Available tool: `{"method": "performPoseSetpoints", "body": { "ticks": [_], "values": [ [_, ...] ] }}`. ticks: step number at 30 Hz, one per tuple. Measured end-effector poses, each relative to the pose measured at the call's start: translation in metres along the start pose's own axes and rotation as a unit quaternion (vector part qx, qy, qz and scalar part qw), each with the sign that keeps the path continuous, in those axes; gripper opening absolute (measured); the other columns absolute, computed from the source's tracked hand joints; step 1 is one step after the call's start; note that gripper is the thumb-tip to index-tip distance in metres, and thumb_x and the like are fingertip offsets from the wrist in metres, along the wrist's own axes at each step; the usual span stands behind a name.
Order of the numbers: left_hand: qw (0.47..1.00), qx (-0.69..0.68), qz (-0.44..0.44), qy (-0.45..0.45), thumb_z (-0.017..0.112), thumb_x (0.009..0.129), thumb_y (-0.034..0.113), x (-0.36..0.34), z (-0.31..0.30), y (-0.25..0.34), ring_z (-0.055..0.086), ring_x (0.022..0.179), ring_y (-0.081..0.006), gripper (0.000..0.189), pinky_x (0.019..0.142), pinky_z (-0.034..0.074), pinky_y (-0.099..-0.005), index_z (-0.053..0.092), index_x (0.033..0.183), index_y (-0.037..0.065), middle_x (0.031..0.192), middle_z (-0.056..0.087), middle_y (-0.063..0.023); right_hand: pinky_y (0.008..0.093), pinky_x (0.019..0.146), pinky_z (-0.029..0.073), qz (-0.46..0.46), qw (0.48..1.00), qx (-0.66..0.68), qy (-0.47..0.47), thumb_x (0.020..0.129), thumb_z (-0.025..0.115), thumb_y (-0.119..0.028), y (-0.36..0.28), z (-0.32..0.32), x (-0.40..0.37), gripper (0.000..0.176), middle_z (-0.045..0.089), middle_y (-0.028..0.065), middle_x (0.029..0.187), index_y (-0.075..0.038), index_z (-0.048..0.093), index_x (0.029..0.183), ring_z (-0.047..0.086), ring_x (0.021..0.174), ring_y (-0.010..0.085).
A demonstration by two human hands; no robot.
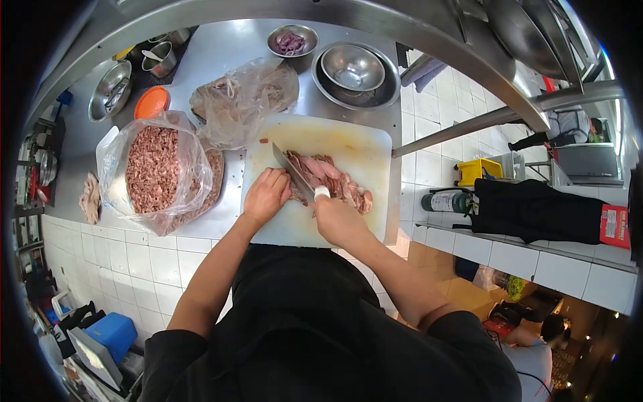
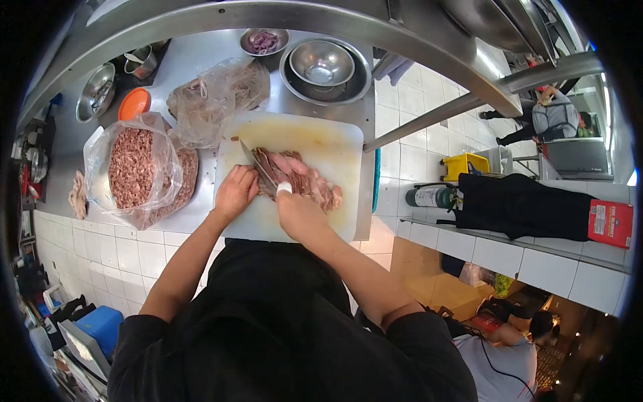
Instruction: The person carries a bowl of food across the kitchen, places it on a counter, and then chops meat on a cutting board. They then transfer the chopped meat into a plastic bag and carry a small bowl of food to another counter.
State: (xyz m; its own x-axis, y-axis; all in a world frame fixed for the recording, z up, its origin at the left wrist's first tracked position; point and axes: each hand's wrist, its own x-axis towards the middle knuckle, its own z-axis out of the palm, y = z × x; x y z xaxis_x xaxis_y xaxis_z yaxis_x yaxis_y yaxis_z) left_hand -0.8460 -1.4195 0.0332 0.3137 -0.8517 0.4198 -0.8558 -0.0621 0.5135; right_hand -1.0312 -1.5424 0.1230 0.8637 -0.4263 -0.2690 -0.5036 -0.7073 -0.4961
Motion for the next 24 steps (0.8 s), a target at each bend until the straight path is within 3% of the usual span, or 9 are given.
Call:
{"method": "performPoseSetpoints", "body": {
  "ticks": [3, 5, 11, 15, 17, 24],
  "values": [
    [1.0, 0.018, -0.01, -0.018, 0.075, 0.087, 0.005, 0.001, 0.0, -0.006, 0.066, 0.105, -0.0348, 0.021, 0.093, 0.057, -0.0439, 0.07, 0.107, 0.002, 0.113, 0.069, -0.0141, 0.0592, 0.076, 0.06, 0.022, 0.999, -0.007, -0.026, 0.105, 0.049, -0.014, 0.001, 0.012, -0.003, 0.021, 0.076, 0.0276, 0.094, 0.002, 0.063, 0.109, 0.077, 0.088, 0.0474],
    [0.999, 0.035, -0.017, -0.029, 0.076, 0.087, 0.006, -0.003, 0.001, -0.005, 0.066, 0.105, -0.0336, 0.021, 0.094, 0.057, -0.0431, 0.07, 0.107, 0.002, 0.114, 0.069, -0.0131, 0.0598, 0.073, 0.059, 0.005, 1.0, -0.007, -0.007, 0.113, 0.049, -0.028, 0.013, 0.048, 0.024, 0.037, 0.074, 0.0292, 0.087, 0.005, 0.064, 0.105, 0.075, 0.083, 0.0486],
    [0.999, -0.024, -0.002, 0.023, 0.075, 0.09, 0.006, 0.001, -0.008, 0.001, 0.064, 0.107, -0.0367, 0.022, 0.095, 0.055, -0.044, 0.07, 0.111, 0.002, 0.117, 0.069, -0.0154, 0.0601, 0.07, 0.058, -0.005, 1.0, 0.004, 0.007, 0.114, 0.048, -0.029, 0.01, 0.028, 0.041, 0.036, 0.075, 0.0251, 0.087, 0.004, 0.06, 0.107, 0.075, 0.081, 0.0463],
    [0.999, -0.019, 0.029, -0.019, 0.075, 0.091, 0.006, -0.001, -0.021, 0.006, 0.063, 0.111, -0.0368, 0.023, 0.099, 0.054, -0.0442, 0.07, 0.112, 0.002, 0.12, 0.069, -0.0149, 0.0605, 0.071, 0.057, 0.013, 1.0, -0.017, -0.002, 0.114, 0.048, -0.029, 0.004, 0.008, 0.03, 0.036, 0.075, 0.0253, 0.087, 0.004, 0.059, 0.106, 0.076, 0.083, 0.0452],
    [0.998, -0.047, 0.018, -0.039, 0.075, 0.09, 0.006, -0.003, -0.019, 0.002, 0.063, 0.114, -0.0364, 0.024, 0.101, 0.053, -0.0446, 0.07, 0.113, 0.001, 0.121, 0.069, -0.0143, 0.0578, 0.076, 0.06, 0.031, 0.998, -0.033, -0.042, 0.109, 0.05, -0.019, -0.006, -0.003, 0.023, 0.023, 0.077, 0.0243, 0.093, 0.0, 0.063, 0.11, 0.078, 0.088, 0.0431],
    [0.997, -0.064, 0.014, -0.051, 0.074, 0.091, 0.005, -0.003, -0.015, -0.004, 0.063, 0.113, -0.0372, 0.023, 0.1, 0.054, -0.0457, 0.07, 0.114, 0.002, 0.119, 0.068, -0.0152, 0.0579, 0.077, 0.061, 0.0, 0.999, -0.04, -0.026, 0.102, 0.052, -0.011, -0.007, 0.004, -0.012, 0.019, 0.077, 0.0258, 0.091, 0.0, 0.064, 0.111, 0.078, 0.086, 0.0457]
  ]
}}
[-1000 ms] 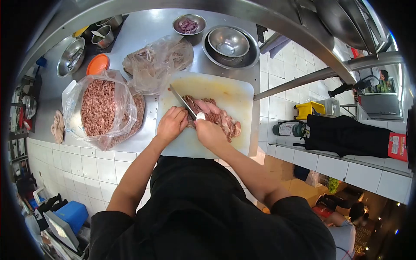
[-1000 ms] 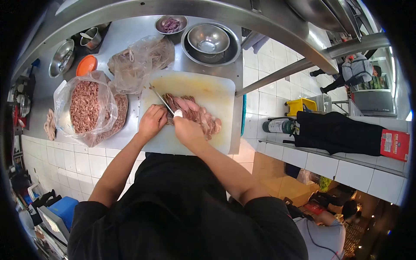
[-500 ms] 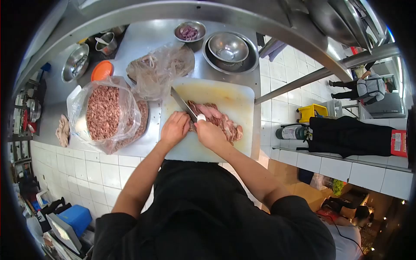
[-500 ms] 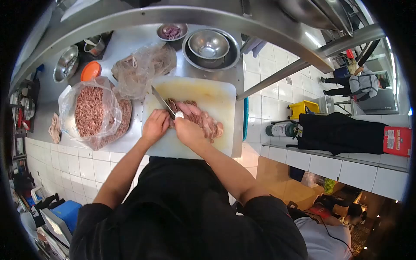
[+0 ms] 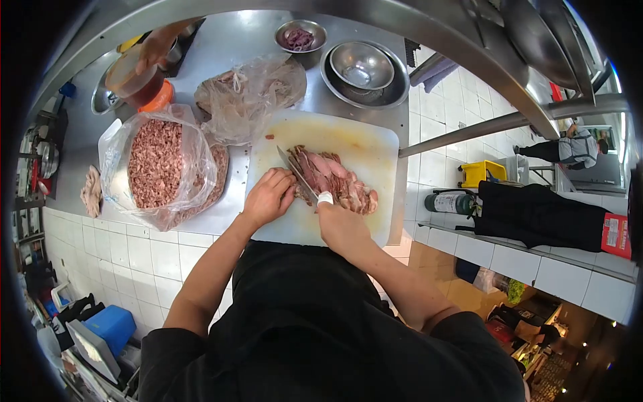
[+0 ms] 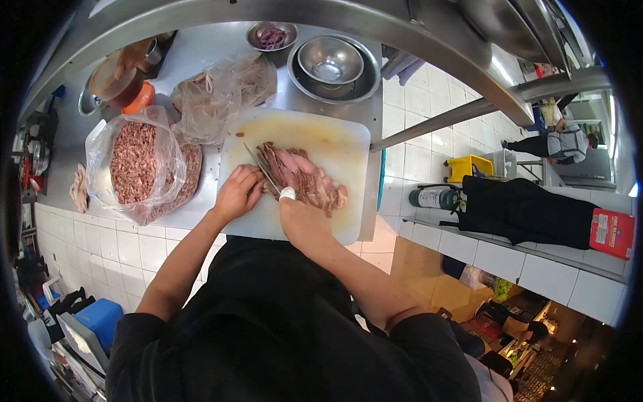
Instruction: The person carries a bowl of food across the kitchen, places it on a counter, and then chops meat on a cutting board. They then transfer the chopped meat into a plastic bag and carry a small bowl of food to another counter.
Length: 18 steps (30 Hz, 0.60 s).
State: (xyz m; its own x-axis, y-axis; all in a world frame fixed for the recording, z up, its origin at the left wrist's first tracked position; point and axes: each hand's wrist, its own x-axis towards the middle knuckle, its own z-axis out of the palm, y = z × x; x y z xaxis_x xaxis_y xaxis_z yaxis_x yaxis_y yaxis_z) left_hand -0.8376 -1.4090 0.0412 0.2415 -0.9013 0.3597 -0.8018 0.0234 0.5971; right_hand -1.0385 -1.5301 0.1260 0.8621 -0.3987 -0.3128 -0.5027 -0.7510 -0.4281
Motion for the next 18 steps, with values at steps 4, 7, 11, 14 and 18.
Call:
{"method": "performPoseSetpoints", "body": {
  "ticks": [4, 7, 11, 14, 18],
  "values": [
    [1.0, 0.013, 0.002, 0.005, 0.076, 0.09, 0.006, 0.001, 0.002, -0.002, 0.064, 0.115, -0.0343, 0.024, 0.101, 0.055, -0.0426, 0.07, 0.113, 0.002, 0.12, 0.07, -0.0134, 0.0585, 0.075, 0.058, 0.019, 1.0, 0.023, -0.003, 0.109, 0.051, -0.015, 0.009, 0.036, 0.039, 0.023, 0.075, 0.028, 0.089, 0.005, 0.062, 0.105, 0.075, 0.085, 0.0478],
    [1.0, 0.012, 0.007, 0.012, 0.076, 0.09, 0.006, 0.0, 0.003, 0.005, 0.064, 0.114, -0.0342, 0.023, 0.1, 0.055, -0.0422, 0.07, 0.111, 0.002, 0.119, 0.07, -0.0129, 0.059, 0.077, 0.059, 0.027, 0.999, 0.043, 0.001, 0.106, 0.051, -0.014, 0.002, 0.01, 0.042, 0.022, 0.076, 0.0275, 0.092, 0.004, 0.062, 0.109, 0.076, 0.086, 0.0474],
    [1.0, 0.011, -0.012, 0.01, 0.075, 0.09, 0.004, 0.002, 0.002, 0.006, 0.064, 0.111, -0.0363, 0.021, 0.097, 0.055, -0.045, 0.069, 0.111, 0.003, 0.116, 0.068, -0.014, 0.0604, 0.078, 0.059, 0.011, 0.999, 0.024, -0.023, 0.104, 0.051, -0.013, 0.006, -0.006, 0.021, 0.022, 0.076, 0.0282, 0.092, 0.005, 0.061, 0.113, 0.077, 0.088, 0.0472],
    [1.0, 0.022, -0.015, 0.001, 0.076, 0.09, 0.007, 0.0, 0.004, 0.001, 0.064, 0.113, -0.0334, 0.021, 0.1, 0.055, -0.0424, 0.07, 0.11, 0.003, 0.119, 0.07, -0.0114, 0.0613, 0.075, 0.057, 0.017, 0.999, 0.035, 0.03, 0.11, 0.054, -0.023, 0.001, 0.012, 0.011, 0.03, 0.074, 0.0293, 0.09, 0.005, 0.061, 0.104, 0.074, 0.083, 0.0488],
    [1.0, 0.019, -0.016, -0.001, 0.076, 0.091, 0.007, 0.002, 0.005, 0.0, 0.064, 0.113, -0.0335, 0.022, 0.1, 0.054, -0.0425, 0.07, 0.111, 0.003, 0.12, 0.07, -0.0119, 0.062, 0.076, 0.056, 0.026, 0.998, 0.05, 0.012, 0.111, 0.053, -0.025, 0.005, 0.033, 0.047, 0.032, 0.075, 0.0286, 0.091, 0.005, 0.061, 0.105, 0.075, 0.086, 0.0482]
  ]
}}
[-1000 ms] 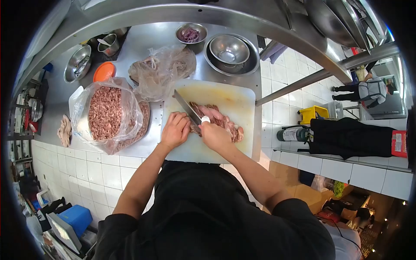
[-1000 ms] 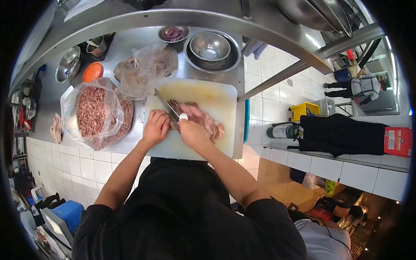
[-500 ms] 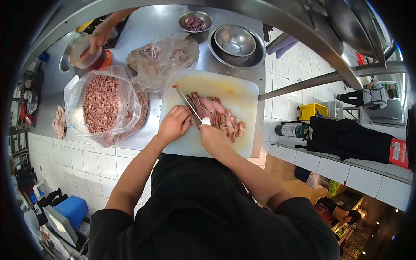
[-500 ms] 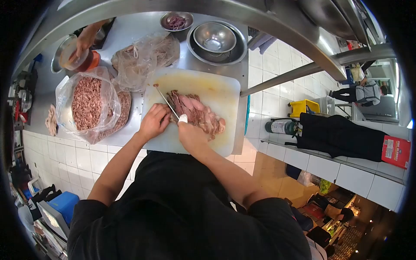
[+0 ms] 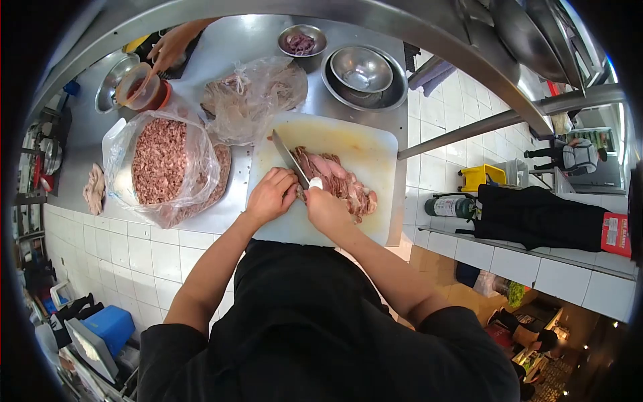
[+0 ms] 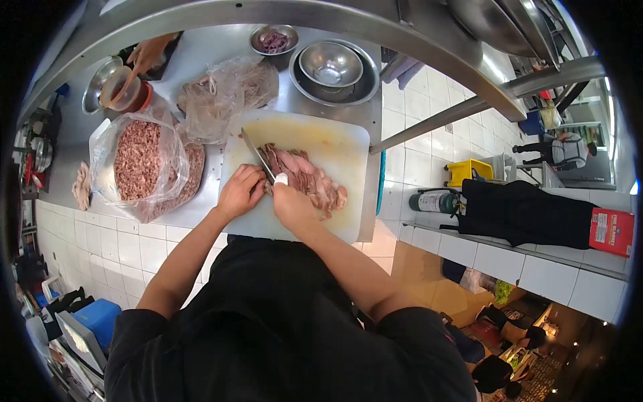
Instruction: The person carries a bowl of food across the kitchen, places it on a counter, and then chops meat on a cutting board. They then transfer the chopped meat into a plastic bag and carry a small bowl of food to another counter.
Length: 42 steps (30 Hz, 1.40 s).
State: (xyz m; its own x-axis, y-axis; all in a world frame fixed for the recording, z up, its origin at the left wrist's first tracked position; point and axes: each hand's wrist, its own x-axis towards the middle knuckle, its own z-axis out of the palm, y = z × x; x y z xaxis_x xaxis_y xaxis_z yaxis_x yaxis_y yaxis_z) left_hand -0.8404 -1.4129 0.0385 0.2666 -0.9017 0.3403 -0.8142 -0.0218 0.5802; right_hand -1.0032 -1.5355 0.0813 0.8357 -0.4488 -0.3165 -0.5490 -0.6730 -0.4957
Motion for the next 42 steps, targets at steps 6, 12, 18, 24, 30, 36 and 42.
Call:
{"method": "performPoseSetpoints", "body": {
  "ticks": [6, 12, 18, 24, 30, 36, 42],
  "values": [
    [0.995, 0.017, -0.006, 0.095, 0.074, 0.094, 0.007, -0.004, -0.02, 0.018, 0.063, 0.112, -0.036, 0.02, 0.099, 0.054, -0.0444, 0.07, 0.113, 0.002, 0.12, 0.069, -0.0136, 0.0597, 0.08, 0.059, 0.03, 0.999, -0.009, -0.032, 0.106, 0.05, -0.013, -0.014, -0.043, -0.007, 0.021, 0.077, 0.0266, 0.1, 0.001, 0.064, 0.11, 0.077, 0.094, 0.0454],
    [0.997, -0.05, -0.005, -0.052, 0.072, 0.097, 0.007, 0.004, -0.03, -0.002, 0.064, 0.11, -0.0369, 0.017, 0.096, 0.055, -0.0446, 0.072, 0.113, 0.002, 0.119, 0.07, -0.0137, 0.0587, 0.086, 0.059, 0.014, 0.998, -0.023, -0.063, 0.105, 0.048, -0.012, -0.023, -0.056, -0.013, 0.023, 0.077, 0.0273, 0.105, 0.003, 0.06, 0.116, 0.077, 0.097, 0.0466],
    [0.996, -0.041, 0.005, -0.076, 0.072, 0.094, 0.008, 0.01, -0.028, -0.011, 0.065, 0.108, -0.0342, 0.018, 0.095, 0.056, -0.0433, 0.072, 0.111, 0.004, 0.115, 0.07, -0.0116, 0.0596, 0.085, 0.059, 0.028, 0.996, -0.056, -0.066, 0.104, 0.049, -0.01, -0.017, -0.013, -0.004, 0.022, 0.077, 0.0289, 0.104, 0.005, 0.062, 0.111, 0.077, 0.098, 0.048],
    [0.995, -0.046, 0.003, -0.091, 0.073, 0.093, 0.006, 0.01, -0.029, -0.011, 0.065, 0.11, -0.0346, 0.018, 0.095, 0.056, -0.0439, 0.071, 0.111, 0.005, 0.116, 0.07, -0.0111, 0.0614, 0.082, 0.058, 0.033, 0.998, -0.02, -0.046, 0.111, 0.049, -0.021, -0.032, -0.049, -0.007, 0.031, 0.074, 0.032, 0.098, 0.006, 0.064, 0.108, 0.075, 0.094, 0.0489],
    [0.995, -0.058, -0.004, -0.077, 0.073, 0.093, 0.008, 0.005, -0.028, -0.005, 0.065, 0.106, -0.0335, 0.015, 0.093, 0.056, -0.0442, 0.07, 0.108, 0.005, 0.112, 0.07, -0.0083, 0.0612, 0.083, 0.058, 0.006, 1.0, 0.009, -0.021, 0.107, 0.049, -0.014, -0.014, -0.023, 0.015, 0.025, 0.074, 0.0324, 0.102, 0.006, 0.064, 0.109, 0.075, 0.097, 0.0496],
    [0.995, -0.068, -0.017, -0.066, 0.074, 0.093, 0.006, 0.005, -0.026, -0.007, 0.066, 0.108, -0.0354, 0.017, 0.092, 0.057, -0.0448, 0.069, 0.109, 0.006, 0.114, 0.071, -0.0101, 0.0609, 0.079, 0.057, 0.029, 0.999, 0.014, -0.011, 0.112, 0.051, -0.025, -0.02, -0.006, 0.005, 0.035, 0.073, 0.0345, 0.096, 0.008, 0.063, 0.108, 0.075, 0.091, 0.0498],
    [0.995, -0.075, -0.03, -0.056, 0.075, 0.093, 0.005, 0.002, -0.025, -0.009, 0.066, 0.109, -0.0366, 0.018, 0.092, 0.057, -0.0452, 0.069, 0.111, 0.005, 0.116, 0.071, -0.0115, 0.0622, 0.077, 0.056, 0.001, 0.999, 0.039, -0.002, 0.112, 0.053, -0.028, -0.014, -0.001, 0.005, 0.037, 0.073, 0.035, 0.091, 0.009, 0.061, 0.109, 0.074, 0.089, 0.0524]
  ]
}}
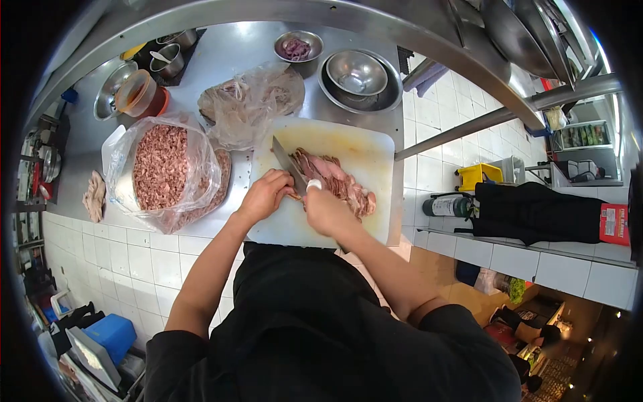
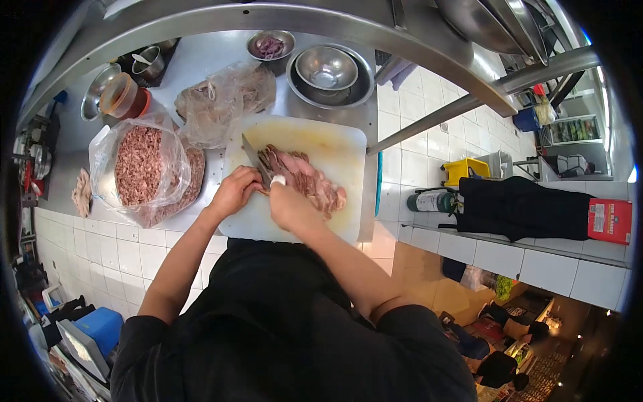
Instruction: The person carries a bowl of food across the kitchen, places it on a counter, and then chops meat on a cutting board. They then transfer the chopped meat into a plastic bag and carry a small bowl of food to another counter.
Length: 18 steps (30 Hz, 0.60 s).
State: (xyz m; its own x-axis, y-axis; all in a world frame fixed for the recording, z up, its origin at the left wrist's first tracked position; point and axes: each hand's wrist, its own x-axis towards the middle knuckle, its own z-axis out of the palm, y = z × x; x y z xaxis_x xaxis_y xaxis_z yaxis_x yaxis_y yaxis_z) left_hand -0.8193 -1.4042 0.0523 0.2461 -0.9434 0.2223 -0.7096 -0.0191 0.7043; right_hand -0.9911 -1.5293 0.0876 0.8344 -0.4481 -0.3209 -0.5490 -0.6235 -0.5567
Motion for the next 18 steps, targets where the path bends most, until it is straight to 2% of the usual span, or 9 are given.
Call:
{"method": "performPoseSetpoints", "body": {
  "ticks": [2, 5, 7, 10, 13, 18],
  "values": [
    [1.0, -0.004, -0.003, 0.007, 0.075, 0.093, 0.005, 0.0, 0.002, 0.0, 0.066, 0.109, -0.0365, 0.019, 0.092, 0.057, -0.0449, 0.069, 0.111, 0.005, 0.116, 0.071, -0.0115, 0.0624, 0.076, 0.056, 0.015, 1.0, -0.019, 0.01, 0.112, 0.055, -0.028, 0.005, 0.008, -0.001, 0.038, 0.072, 0.035, 0.089, 0.009, 0.061, 0.108, 0.073, 0.087, 0.0536],
    [1.0, -0.02, 0.017, 0.008, 0.076, 0.093, 0.004, -0.004, 0.003, 0.002, 0.066, 0.11, -0.0377, 0.021, 0.093, 0.056, -0.045, 0.069, 0.112, 0.004, 0.116, 0.071, -0.0129, 0.0621, 0.075, 0.055, 0.022, 0.997, 0.071, 0.031, 0.112, 0.055, -0.028, 0.011, 0.003, 0.001, 0.039, 0.073, 0.0341, 0.088, 0.01, 0.061, 0.107, 0.073, 0.085, 0.0537],
    [0.997, -0.019, -0.012, 0.067, 0.076, 0.092, 0.005, -0.006, 0.006, 0.004, 0.065, 0.11, -0.0395, 0.019, 0.093, 0.055, -0.047, 0.068, 0.11, 0.002, 0.116, 0.071, -0.0142, 0.0621, 0.076, 0.057, 0.012, 1.0, 0.014, 0.009, 0.113, 0.05, -0.031, 0.016, -0.012, -0.001, 0.04, 0.074, 0.032, 0.092, 0.007, 0.06, 0.11, 0.075, 0.087, 0.051],
    [0.997, -0.034, -0.035, 0.063, 0.077, 0.092, 0.004, -0.006, 0.01, 0.011, 0.064, 0.112, -0.0403, 0.02, 0.095, 0.055, -0.0474, 0.068, 0.11, 0.001, 0.116, 0.071, -0.0152, 0.0614, 0.075, 0.057, 0.006, 1.0, -0.022, 0.008, 0.114, 0.05, -0.03, 0.016, -0.02, -0.007, 0.038, 0.075, 0.0309, 0.092, 0.006, 0.059, 0.109, 0.075, 0.087, 0.0495],
    [0.999, -0.017, -0.003, 0.039, 0.077, 0.091, 0.004, 0.009, 0.019, 0.012, 0.064, 0.112, -0.0396, 0.021, 0.095, 0.055, -0.0464, 0.068, 0.111, 0.002, 0.117, 0.071, -0.0148, 0.0607, 0.073, 0.056, -0.001, 0.999, -0.045, 0.013, 0.113, 0.05, -0.027, 0.012, -0.03, -0.016, 0.035, 0.074, 0.0297, 0.09, 0.006, 0.059, 0.107, 0.074, 0.086, 0.0492],
    [0.999, -0.019, -0.002, 0.044, 0.078, 0.091, 0.004, 0.01, 0.018, 0.009, 0.066, 0.109, -0.0386, 0.02, 0.094, 0.055, -0.0459, 0.07, 0.109, 0.003, 0.114, 0.072, -0.0143, 0.0604, 0.075, 0.056, -0.011, 0.998, -0.059, 0.003, 0.113, 0.049, -0.026, 0.007, -0.047, -0.039, 0.033, 0.074, 0.0285, 0.089, 0.006, 0.058, 0.109, 0.074, 0.085, 0.0494]
  ]
}}
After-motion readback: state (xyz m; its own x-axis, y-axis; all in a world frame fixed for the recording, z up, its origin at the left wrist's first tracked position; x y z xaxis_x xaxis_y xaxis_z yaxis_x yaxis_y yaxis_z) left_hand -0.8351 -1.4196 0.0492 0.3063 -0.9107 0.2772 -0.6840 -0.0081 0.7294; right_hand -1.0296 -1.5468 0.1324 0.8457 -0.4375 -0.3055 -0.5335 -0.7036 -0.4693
